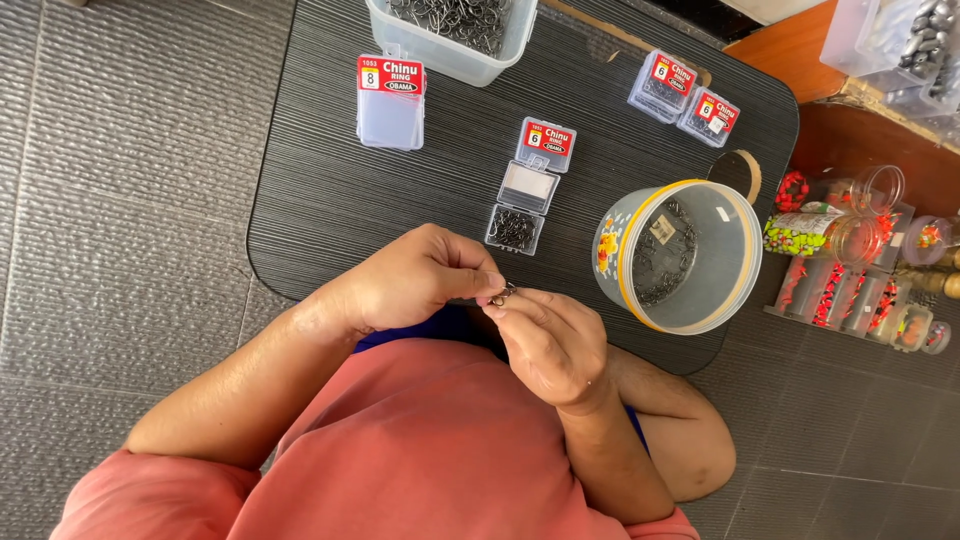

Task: The person sits on the floor and assembles fishing rigs by hand. They pick up small metal hooks and swivels from a plastic container and connect them together, placing the finished assemblies into a small box.

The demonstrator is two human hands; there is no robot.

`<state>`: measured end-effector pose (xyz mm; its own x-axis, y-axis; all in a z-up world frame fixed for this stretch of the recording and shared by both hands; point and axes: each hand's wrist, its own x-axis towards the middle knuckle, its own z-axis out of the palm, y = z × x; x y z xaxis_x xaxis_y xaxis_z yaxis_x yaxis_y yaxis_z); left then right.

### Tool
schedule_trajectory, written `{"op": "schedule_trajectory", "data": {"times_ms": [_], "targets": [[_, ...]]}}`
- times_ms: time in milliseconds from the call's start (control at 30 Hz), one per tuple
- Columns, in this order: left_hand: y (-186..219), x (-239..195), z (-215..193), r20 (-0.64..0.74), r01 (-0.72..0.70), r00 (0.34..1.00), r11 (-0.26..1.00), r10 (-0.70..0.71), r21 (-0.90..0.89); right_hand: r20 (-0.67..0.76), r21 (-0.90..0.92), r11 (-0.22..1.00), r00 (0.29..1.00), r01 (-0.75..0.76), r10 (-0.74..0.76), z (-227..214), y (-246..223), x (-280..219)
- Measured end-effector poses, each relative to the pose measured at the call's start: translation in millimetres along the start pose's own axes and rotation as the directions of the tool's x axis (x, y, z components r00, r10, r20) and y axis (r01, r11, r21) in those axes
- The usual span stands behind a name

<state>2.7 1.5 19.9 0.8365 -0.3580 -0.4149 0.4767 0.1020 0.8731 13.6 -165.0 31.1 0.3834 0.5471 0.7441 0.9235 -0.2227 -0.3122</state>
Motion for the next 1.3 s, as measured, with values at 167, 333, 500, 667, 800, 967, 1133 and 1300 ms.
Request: {"op": "schedule_trajectory", "data": {"times_ms": [167,333,500,667,800,967,1133,1300], "targets": [[5,-2,4,-0.129,-0.036,0.99,0.995,0.049,0.096,-0.075,-0.075,0.996,0.995,0.058,-0.063,-1,5,-7],[-7,1,6,-0.284,-0.056,0.955,0.994,0.08,0.093,-0.147,-0.142,0.99,0.989,0.004,-0.025,0,12,-23],[-20,1,-5,-0.458,-0.16,0.867,0.98,0.197,0.12,-0.097,-0.176,0.929,0.945,-0.324,0.311,1,22,-27],[-25,-2,-3,-0.47,-0.189,0.851,0.972,0.234,0.14,-0.019,-0.181,0.918,0.935,-0.352,0.355,8,28,-29],[-25,-5,0,-0.431,-0.234,0.858,0.96,0.279,0.156,0.089,-0.232,0.891,0.904,-0.39,0.418,14,33,-30],[-19,-5,-1,-0.357,-0.259,0.883,0.95,0.306,0.174,0.094,0.101,0.808,0.814,-0.581,0.573,-1,22,-14],[-20,-3,3,-0.269,-0.274,0.909,0.944,0.317,0.186,0.187,0.339,0.713,0.787,-0.614,0.588,-6,24,-6],[-27,-4,3,-0.194,-0.287,0.932,0.949,0.308,0.129,0.13,0.288,0.683,0.734,-0.671,0.667,-4,19,-3]]}}
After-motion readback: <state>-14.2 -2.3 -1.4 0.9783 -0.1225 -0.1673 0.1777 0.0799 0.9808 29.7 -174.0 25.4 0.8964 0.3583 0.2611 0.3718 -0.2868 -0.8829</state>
